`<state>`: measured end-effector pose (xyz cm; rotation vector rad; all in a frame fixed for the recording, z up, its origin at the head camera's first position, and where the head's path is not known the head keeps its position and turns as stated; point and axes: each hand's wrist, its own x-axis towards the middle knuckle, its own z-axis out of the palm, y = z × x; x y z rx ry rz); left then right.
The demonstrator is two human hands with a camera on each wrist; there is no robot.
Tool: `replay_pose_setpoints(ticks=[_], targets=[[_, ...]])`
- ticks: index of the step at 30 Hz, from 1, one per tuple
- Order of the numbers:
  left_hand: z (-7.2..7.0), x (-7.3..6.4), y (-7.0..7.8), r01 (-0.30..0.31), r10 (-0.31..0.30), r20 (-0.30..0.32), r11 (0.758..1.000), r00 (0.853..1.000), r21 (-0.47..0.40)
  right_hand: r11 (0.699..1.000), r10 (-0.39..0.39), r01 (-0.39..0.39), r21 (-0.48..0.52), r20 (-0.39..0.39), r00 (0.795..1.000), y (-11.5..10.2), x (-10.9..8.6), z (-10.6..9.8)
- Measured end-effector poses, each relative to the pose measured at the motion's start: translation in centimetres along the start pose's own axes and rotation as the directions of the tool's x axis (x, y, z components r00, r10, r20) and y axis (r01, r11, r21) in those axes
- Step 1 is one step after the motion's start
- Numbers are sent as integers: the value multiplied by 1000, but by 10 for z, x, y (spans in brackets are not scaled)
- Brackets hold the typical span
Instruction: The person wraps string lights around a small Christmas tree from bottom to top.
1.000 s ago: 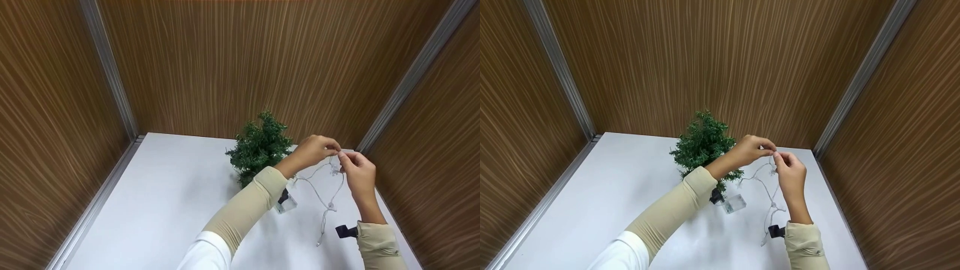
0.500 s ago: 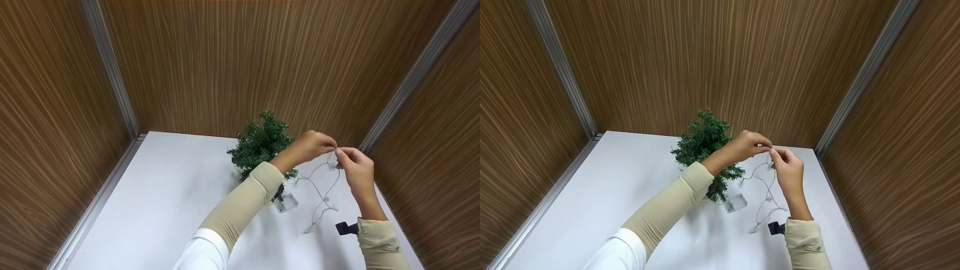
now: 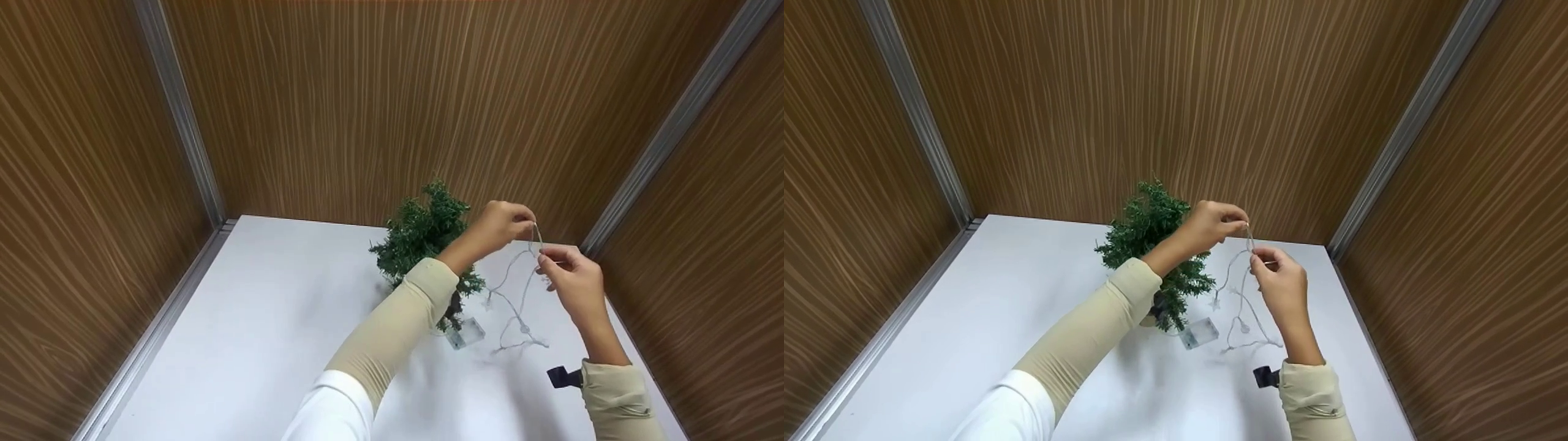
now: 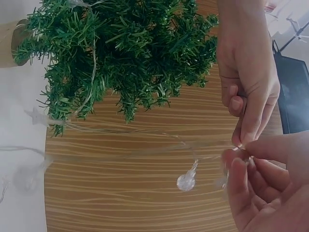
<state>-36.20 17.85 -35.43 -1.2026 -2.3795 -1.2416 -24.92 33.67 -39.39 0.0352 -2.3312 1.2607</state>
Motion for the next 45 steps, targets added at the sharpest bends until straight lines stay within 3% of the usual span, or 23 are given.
replay_pose_setpoints(ticks=[5, 8, 11, 17, 23, 30, 33, 36, 40, 45], targets=[[-4, 5, -1, 60, -62, -89, 998, 994, -20, 994, 58, -54, -93, 42, 997, 1, 0, -1], [-6, 8, -2, 92, -96, -118, 995, 988, -42, 991, 105, -100, -95, 50, 993, 1, -2, -1], [-7, 11, -2, 129, -144, -124, 984, 982, -120, 991, 120, -117, -60, 49, 992, 0, -5, 0], [-13, 18, -4, 171, -232, -158, 929, 960, -328, 995, 95, -95, 14, 45, 995, 0, -13, 3], [-24, 28, -5, 242, -313, -165, 906, 935, -348, 993, 47, -49, 105, 14, 999, -2, -20, 6], [-45, 42, -1, 289, -360, -128, 877, 924, -385, 992, 34, -36, 122, 14, 999, -11, -32, 8], [-54, 48, 0, 302, -362, -108, 881, 926, -365, 996, 30, -31, 89, 14, 999, -14, -37, 7], [-62, 52, -1, 307, -342, -74, 905, 937, -296, 997, 25, -26, 69, 18, 1000, -17, -42, 7], [-73, 55, -4, 323, -325, 7, 938, 946, -125, 998, 9, -11, 61, 31, 999, -22, -45, 9], [-93, 59, -8, 297, -306, 131, 952, 943, 79, 996, 5, -10, 90, 57, 998, -29, -48, 14]])
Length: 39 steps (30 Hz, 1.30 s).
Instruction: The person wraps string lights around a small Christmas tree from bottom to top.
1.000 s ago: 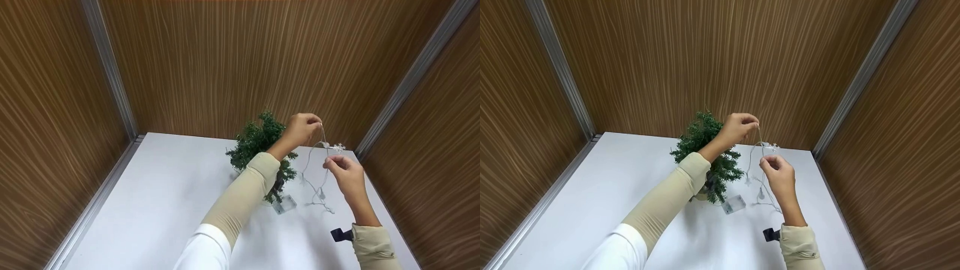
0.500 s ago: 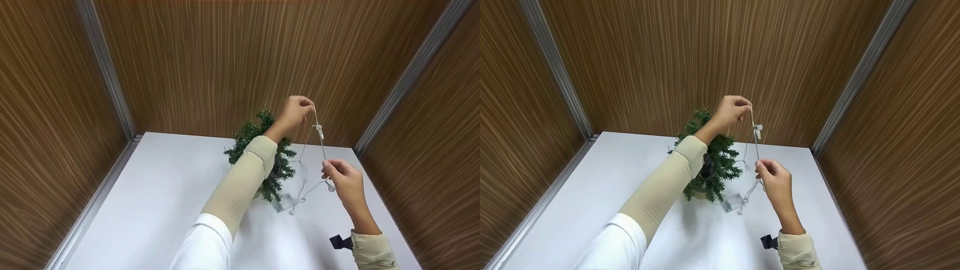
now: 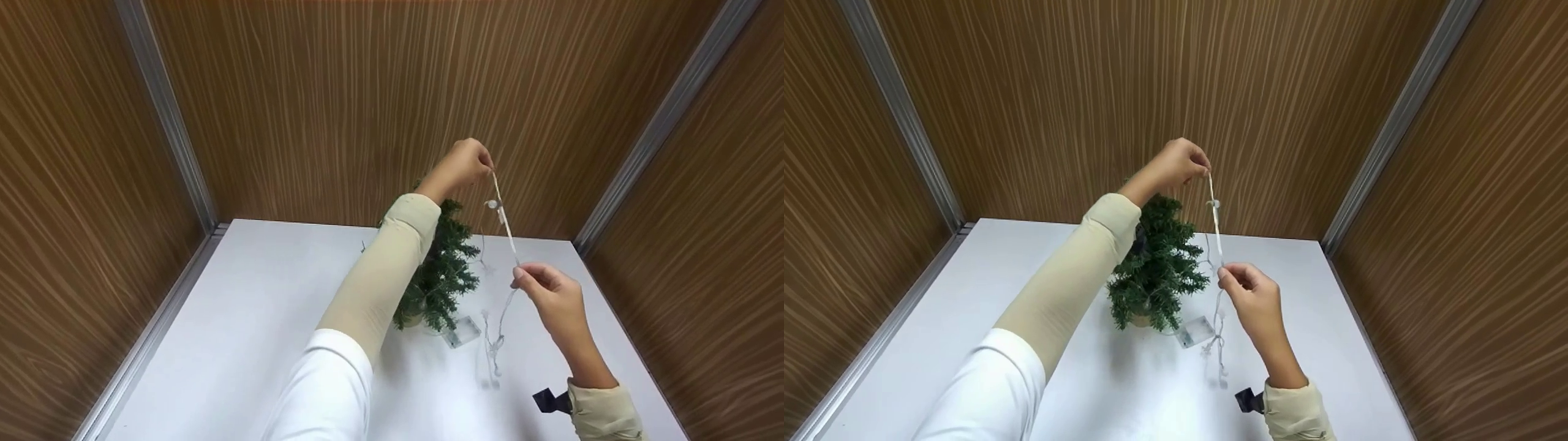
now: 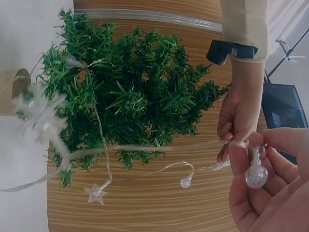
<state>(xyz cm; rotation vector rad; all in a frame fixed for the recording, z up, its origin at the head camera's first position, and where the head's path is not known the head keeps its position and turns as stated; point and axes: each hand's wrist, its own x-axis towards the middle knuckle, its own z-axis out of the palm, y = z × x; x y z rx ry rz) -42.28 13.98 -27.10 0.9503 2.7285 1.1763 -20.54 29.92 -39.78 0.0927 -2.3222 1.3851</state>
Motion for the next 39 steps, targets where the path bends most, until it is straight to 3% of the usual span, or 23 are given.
replay_pose_setpoints(ticks=[5, 12, 19, 25, 34, 39], targets=[[-21, -2, 2, -40, 31, 80, 994, 996, 104, 999, 15, -16, 45, 12, 1000, -5, -3, 3], [-41, -7, 0, -65, 50, 127, 991, 991, 118, 997, 29, -29, 77, 2, 1000, -8, -6, 5], [-42, -7, -20, -32, 38, 106, 998, 994, -54, 995, 8, -10, 97, 27, 1000, -12, -9, 10], [-37, -8, -44, -13, 26, 55, 975, 998, -223, 969, 68, -81, 233, 64, 996, -19, -14, 16], [-30, -9, -63, -50, 55, 6, 944, 998, -326, 888, 145, -159, 432, 65, 987, -30, -19, 28], [-28, -7, -70, -22, 10, -35, 932, 999, -361, 875, 125, -142, 462, 66, 990, -39, -28, 34]])
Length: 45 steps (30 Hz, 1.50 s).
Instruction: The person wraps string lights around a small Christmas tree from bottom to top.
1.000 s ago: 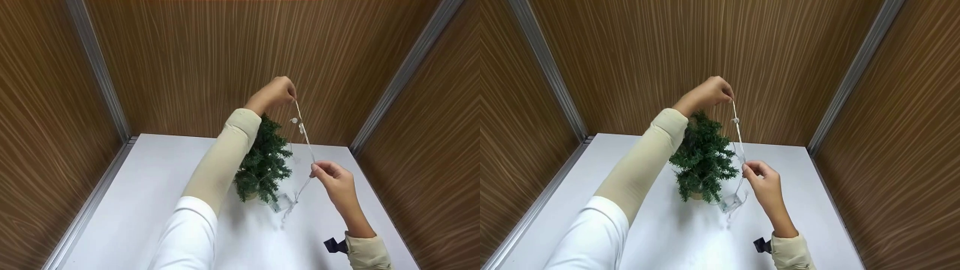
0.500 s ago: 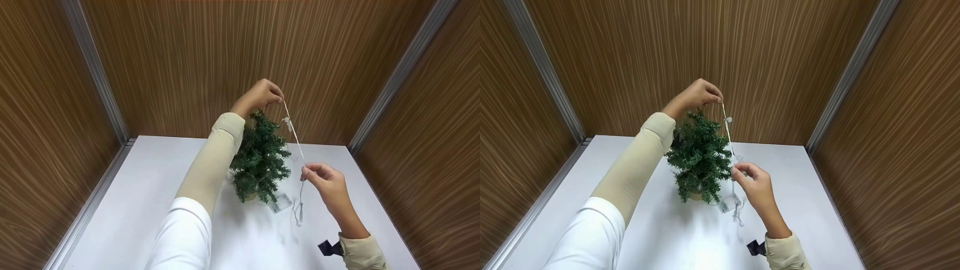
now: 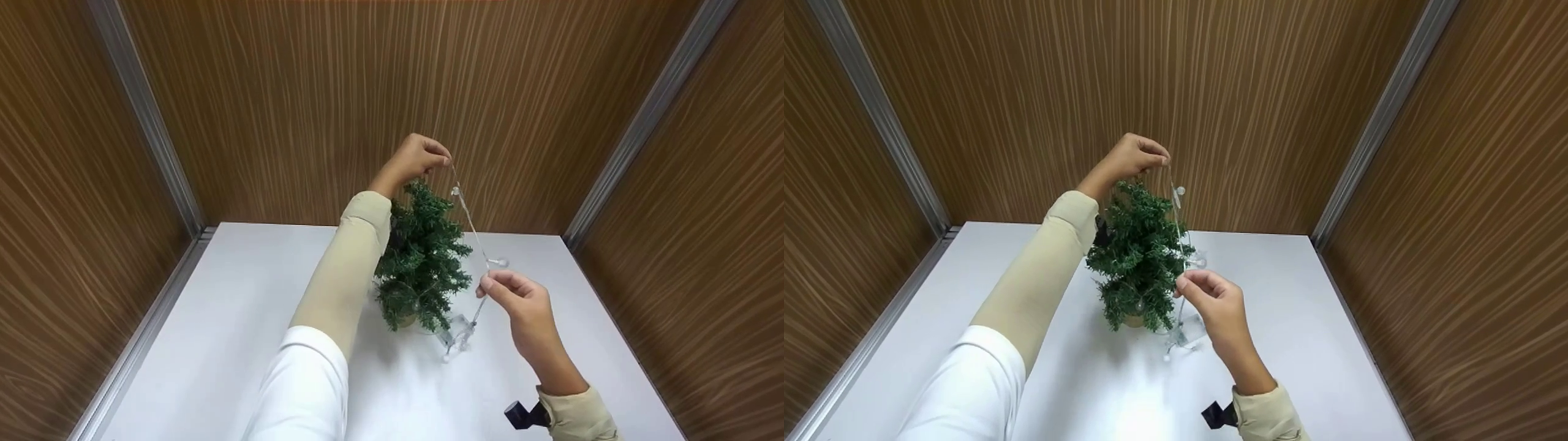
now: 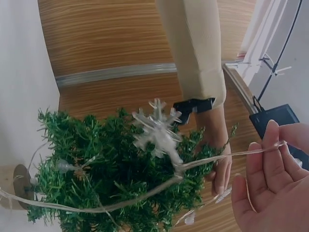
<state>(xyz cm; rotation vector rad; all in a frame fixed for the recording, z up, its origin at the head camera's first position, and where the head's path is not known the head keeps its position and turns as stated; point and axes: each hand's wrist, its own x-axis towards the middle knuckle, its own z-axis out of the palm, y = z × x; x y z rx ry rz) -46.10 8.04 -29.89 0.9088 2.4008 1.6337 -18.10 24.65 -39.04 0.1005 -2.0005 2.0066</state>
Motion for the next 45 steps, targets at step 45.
replay_pose_setpoints(ticks=[45], targets=[[-27, -7, -17, 177, -172, -102, 984, 980, 38, 901, -434, 417, 122, 209, 876, -22, -34, 33]])
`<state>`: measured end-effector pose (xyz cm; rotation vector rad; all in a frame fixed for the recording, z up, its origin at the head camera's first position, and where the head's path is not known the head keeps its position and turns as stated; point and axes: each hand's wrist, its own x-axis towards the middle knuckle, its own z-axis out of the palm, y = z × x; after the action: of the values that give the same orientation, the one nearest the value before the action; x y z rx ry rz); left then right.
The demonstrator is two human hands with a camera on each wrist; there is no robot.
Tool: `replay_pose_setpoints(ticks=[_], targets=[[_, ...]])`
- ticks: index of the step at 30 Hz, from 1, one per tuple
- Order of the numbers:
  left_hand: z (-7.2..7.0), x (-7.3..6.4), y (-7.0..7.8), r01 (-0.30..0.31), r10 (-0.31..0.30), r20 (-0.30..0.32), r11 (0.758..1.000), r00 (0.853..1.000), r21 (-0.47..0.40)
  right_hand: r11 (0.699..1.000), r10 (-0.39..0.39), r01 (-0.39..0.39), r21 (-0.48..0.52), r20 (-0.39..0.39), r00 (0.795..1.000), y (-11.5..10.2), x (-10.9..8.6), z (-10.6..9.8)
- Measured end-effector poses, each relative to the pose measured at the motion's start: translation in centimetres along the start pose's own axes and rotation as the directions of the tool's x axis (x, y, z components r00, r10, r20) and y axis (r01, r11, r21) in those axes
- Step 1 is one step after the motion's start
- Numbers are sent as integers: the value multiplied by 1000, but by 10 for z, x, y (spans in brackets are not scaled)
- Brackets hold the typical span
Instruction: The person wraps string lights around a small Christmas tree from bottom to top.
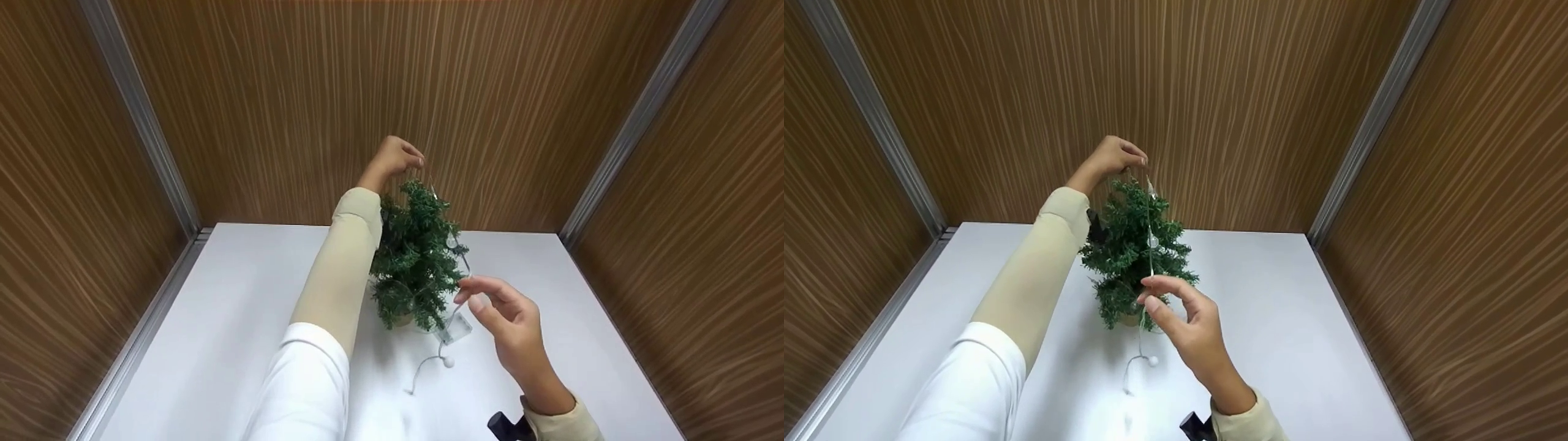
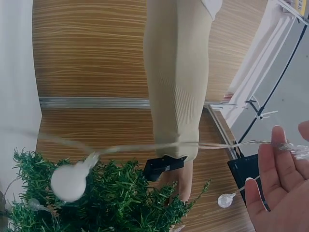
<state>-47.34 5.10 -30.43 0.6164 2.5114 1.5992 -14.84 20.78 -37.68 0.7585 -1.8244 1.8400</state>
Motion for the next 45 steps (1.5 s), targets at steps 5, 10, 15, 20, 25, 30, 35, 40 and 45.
replay_pose_setpoints(ticks=[5, 10, 15, 20, 25, 30, 35, 40, 45], targets=[[0, -1, -4, -5, 4, -21, 999, 1000, -47, 997, -50, 54, 55, -67, 996, -4, 9, 2], [-1, -1, -7, -10, 4, -48, 993, 999, -119, 995, -58, 69, 66, -147, 987, -17, 25, 8], [-2, -1, -9, 3, -20, -80, 980, 997, -198, 998, -68, 70, 3, -151, 986, -26, 40, 20], [-5, -1, -12, -2, -34, -110, 949, 993, -315, 993, -107, 100, -69, -105, 989, -28, 50, 41], [-9, -3, -16, 18, -78, -119, 899, 990, -438, 978, -155, 149, -144, -33, 987, -22, 49, 66], [-12, -4, -19, 13, -95, -138, 862, 986, -506, 952, -222, 232, -198, 70, 973, -8, 42, 84], [-14, -5, -26, 14, -109, -160, 865, 981, -502, 942, -225, 256, -218, 158, 962, 7, 30, 91], [-13, -7, -36, 12, -106, -167, 874, 980, -486, 944, -207, 240, -228, 161, 965, 14, 24, 89], [-10, -9, -46, 28, -105, -160, 905, 981, -425, 953, -187, 222, -208, 174, 967, 18, 20, 88]])
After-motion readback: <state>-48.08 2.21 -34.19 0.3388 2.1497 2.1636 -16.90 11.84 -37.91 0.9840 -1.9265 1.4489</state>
